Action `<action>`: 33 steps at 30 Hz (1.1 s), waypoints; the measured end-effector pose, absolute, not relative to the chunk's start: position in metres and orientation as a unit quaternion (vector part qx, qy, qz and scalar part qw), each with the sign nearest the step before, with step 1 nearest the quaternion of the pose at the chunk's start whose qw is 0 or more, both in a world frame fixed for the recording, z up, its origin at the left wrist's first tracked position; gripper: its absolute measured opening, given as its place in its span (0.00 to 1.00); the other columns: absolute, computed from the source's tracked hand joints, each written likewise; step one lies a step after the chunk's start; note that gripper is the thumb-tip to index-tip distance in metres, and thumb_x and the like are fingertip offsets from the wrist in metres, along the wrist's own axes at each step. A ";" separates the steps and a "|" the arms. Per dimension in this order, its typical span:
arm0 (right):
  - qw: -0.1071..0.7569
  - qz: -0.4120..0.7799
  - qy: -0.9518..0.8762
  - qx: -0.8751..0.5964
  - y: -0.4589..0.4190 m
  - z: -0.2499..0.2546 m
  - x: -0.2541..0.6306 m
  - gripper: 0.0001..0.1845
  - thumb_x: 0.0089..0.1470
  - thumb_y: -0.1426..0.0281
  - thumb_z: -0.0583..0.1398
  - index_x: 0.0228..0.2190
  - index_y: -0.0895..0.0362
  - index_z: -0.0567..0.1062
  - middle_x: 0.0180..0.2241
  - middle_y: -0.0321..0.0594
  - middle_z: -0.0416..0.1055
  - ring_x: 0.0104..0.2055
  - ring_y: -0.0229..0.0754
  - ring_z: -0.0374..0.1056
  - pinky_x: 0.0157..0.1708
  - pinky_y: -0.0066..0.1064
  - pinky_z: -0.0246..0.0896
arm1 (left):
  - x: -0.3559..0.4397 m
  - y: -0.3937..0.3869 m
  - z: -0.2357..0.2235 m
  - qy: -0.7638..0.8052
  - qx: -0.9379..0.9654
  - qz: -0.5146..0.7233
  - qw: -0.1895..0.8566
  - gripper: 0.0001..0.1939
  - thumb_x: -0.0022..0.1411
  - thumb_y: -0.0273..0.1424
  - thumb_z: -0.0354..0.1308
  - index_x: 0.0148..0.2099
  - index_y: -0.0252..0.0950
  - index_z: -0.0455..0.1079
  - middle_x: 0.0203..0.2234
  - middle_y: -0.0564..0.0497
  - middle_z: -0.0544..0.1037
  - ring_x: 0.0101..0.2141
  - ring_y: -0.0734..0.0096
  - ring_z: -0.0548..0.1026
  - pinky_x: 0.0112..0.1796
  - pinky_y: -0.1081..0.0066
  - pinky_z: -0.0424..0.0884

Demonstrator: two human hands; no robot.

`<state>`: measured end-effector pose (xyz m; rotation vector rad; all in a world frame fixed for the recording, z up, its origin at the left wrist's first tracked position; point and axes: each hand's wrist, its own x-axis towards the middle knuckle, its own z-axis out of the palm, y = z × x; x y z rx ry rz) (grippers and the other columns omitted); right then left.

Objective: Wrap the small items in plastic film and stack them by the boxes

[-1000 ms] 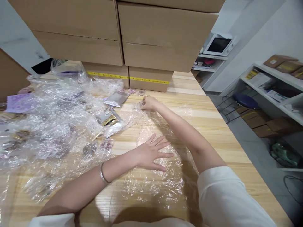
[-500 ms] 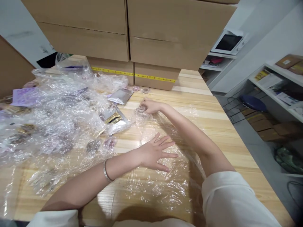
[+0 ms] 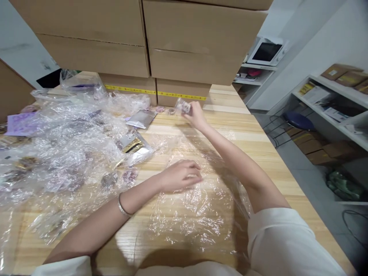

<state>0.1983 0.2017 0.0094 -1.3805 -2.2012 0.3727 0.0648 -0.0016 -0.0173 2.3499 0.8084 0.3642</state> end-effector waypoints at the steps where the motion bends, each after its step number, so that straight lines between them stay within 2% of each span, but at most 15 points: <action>1: 0.311 0.139 -0.779 -0.526 0.198 0.017 0.206 0.19 0.57 0.68 0.59 0.49 0.60 0.64 0.51 0.54 0.63 0.54 0.53 0.61 0.52 0.44 0.61 | 0.063 0.003 -0.015 0.344 0.873 0.181 0.294 0.23 0.72 0.45 0.43 0.46 0.38 0.76 0.48 0.44 0.75 0.49 0.60 0.72 0.52 0.59 0.68; 3: 0.381 0.200 -0.735 -0.524 0.179 0.032 0.221 0.21 0.57 0.65 0.59 0.51 0.57 0.63 0.50 0.51 0.65 0.53 0.53 0.63 0.49 0.45 0.65 | 0.058 0.014 -0.014 0.441 0.827 0.264 0.229 0.17 0.71 0.37 0.45 0.43 0.35 0.74 0.41 0.43 0.74 0.44 0.61 0.72 0.48 0.60 0.70; 5: 0.379 0.324 -0.720 -0.484 0.145 0.041 0.234 0.23 0.58 0.62 0.60 0.53 0.55 0.63 0.49 0.48 0.68 0.49 0.50 0.68 0.45 0.43 0.70 | 0.049 0.027 -0.013 0.537 0.766 0.319 0.151 0.13 0.68 0.30 0.46 0.47 0.33 0.71 0.43 0.41 0.71 0.47 0.58 0.70 0.50 0.58 0.68; 6: 0.368 0.382 -0.708 -0.466 0.125 0.041 0.239 0.24 0.57 0.61 0.61 0.52 0.55 0.64 0.50 0.48 0.69 0.48 0.49 0.69 0.44 0.42 0.71 | 0.042 0.034 -0.012 0.575 0.738 0.331 0.121 0.15 0.66 0.27 0.46 0.50 0.33 0.69 0.45 0.40 0.70 0.50 0.57 0.69 0.52 0.57 0.66; 8: 0.312 0.469 -0.686 -0.461 0.082 0.034 0.248 0.26 0.55 0.59 0.64 0.52 0.53 0.67 0.50 0.47 0.70 0.46 0.48 0.71 0.44 0.41 0.73 | 0.027 0.048 -0.011 0.634 0.699 0.321 0.081 0.21 0.62 0.25 0.47 0.57 0.33 0.64 0.51 0.39 0.68 0.55 0.54 0.66 0.57 0.56 0.62; 11: 0.201 0.552 -0.658 -0.471 0.035 0.007 0.260 0.26 0.53 0.57 0.65 0.51 0.51 0.69 0.46 0.47 0.73 0.39 0.47 0.72 0.37 0.43 0.74 | 0.005 0.061 -0.006 0.694 0.685 0.197 0.101 0.27 0.59 0.29 0.50 0.61 0.33 0.61 0.56 0.37 0.67 0.58 0.47 0.64 0.58 0.51 0.59; 14: 0.187 0.521 -0.679 -0.482 0.019 -0.020 0.267 0.28 0.52 0.55 0.66 0.51 0.51 0.70 0.42 0.46 0.73 0.38 0.49 0.71 0.36 0.46 0.72 | -0.011 0.064 0.000 0.687 0.713 0.037 0.138 0.29 0.58 0.37 0.53 0.61 0.35 0.63 0.55 0.37 0.71 0.57 0.43 0.66 0.56 0.49 0.60; 18: 0.215 0.437 -0.723 -0.490 0.026 -0.037 0.270 0.28 0.50 0.52 0.66 0.49 0.52 0.71 0.41 0.45 0.73 0.42 0.53 0.70 0.39 0.47 0.68 | -0.025 0.063 0.006 0.675 0.721 -0.049 0.149 0.24 0.59 0.35 0.52 0.58 0.38 0.67 0.45 0.41 0.79 0.46 0.51 0.76 0.47 0.61 0.68; 20: 0.222 0.433 -0.723 -0.491 0.029 -0.040 0.270 0.27 0.50 0.51 0.65 0.48 0.53 0.71 0.40 0.44 0.73 0.42 0.52 0.70 0.38 0.45 0.67 | -0.032 0.064 0.008 0.706 0.699 -0.039 0.105 0.21 0.62 0.33 0.49 0.56 0.35 0.68 0.46 0.37 0.78 0.46 0.49 0.76 0.44 0.61 0.69; 24: 0.241 0.408 -0.714 -0.516 0.032 -0.046 0.263 0.24 0.49 0.52 0.66 0.42 0.54 0.71 0.38 0.44 0.74 0.40 0.51 0.70 0.36 0.42 0.65 | -0.033 0.063 0.011 0.773 0.629 0.040 -0.071 0.22 0.66 0.27 0.41 0.58 0.25 0.65 0.50 0.26 0.72 0.53 0.38 0.69 0.49 0.51 0.64; 27: 0.252 0.398 -0.707 -0.527 0.035 -0.048 0.254 0.22 0.49 0.52 0.66 0.37 0.53 0.69 0.38 0.44 0.74 0.39 0.50 0.69 0.37 0.43 0.65 | -0.017 0.057 0.017 0.757 0.625 0.135 -0.135 0.24 0.68 0.29 0.41 0.62 0.28 0.61 0.57 0.26 0.66 0.58 0.35 0.62 0.52 0.46 0.59; 29: 0.259 0.424 -0.699 -0.514 0.037 -0.045 0.250 0.22 0.49 0.52 0.67 0.37 0.53 0.69 0.38 0.44 0.74 0.39 0.50 0.69 0.38 0.44 0.66 | -0.001 0.052 0.020 0.732 0.649 0.170 -0.120 0.22 0.69 0.36 0.42 0.57 0.29 0.66 0.55 0.29 0.68 0.57 0.38 0.64 0.53 0.48 0.59; 30: 0.264 0.445 -0.693 -0.502 0.039 -0.042 0.249 0.23 0.49 0.52 0.67 0.38 0.53 0.69 0.39 0.44 0.74 0.39 0.49 0.70 0.38 0.44 0.67 | 0.006 0.050 0.020 0.724 0.664 0.167 -0.082 0.23 0.70 0.41 0.41 0.51 0.30 0.70 0.51 0.31 0.72 0.53 0.41 0.67 0.51 0.51 0.61; 33: 0.271 0.498 -0.675 -0.473 0.040 -0.030 0.252 0.23 0.50 0.54 0.67 0.41 0.53 0.69 0.41 0.43 0.74 0.39 0.47 0.71 0.38 0.44 0.69 | 0.022 0.047 0.012 0.705 0.692 0.113 0.112 0.29 0.66 0.54 0.42 0.35 0.35 0.72 0.33 0.40 0.77 0.37 0.52 0.75 0.40 0.59 0.67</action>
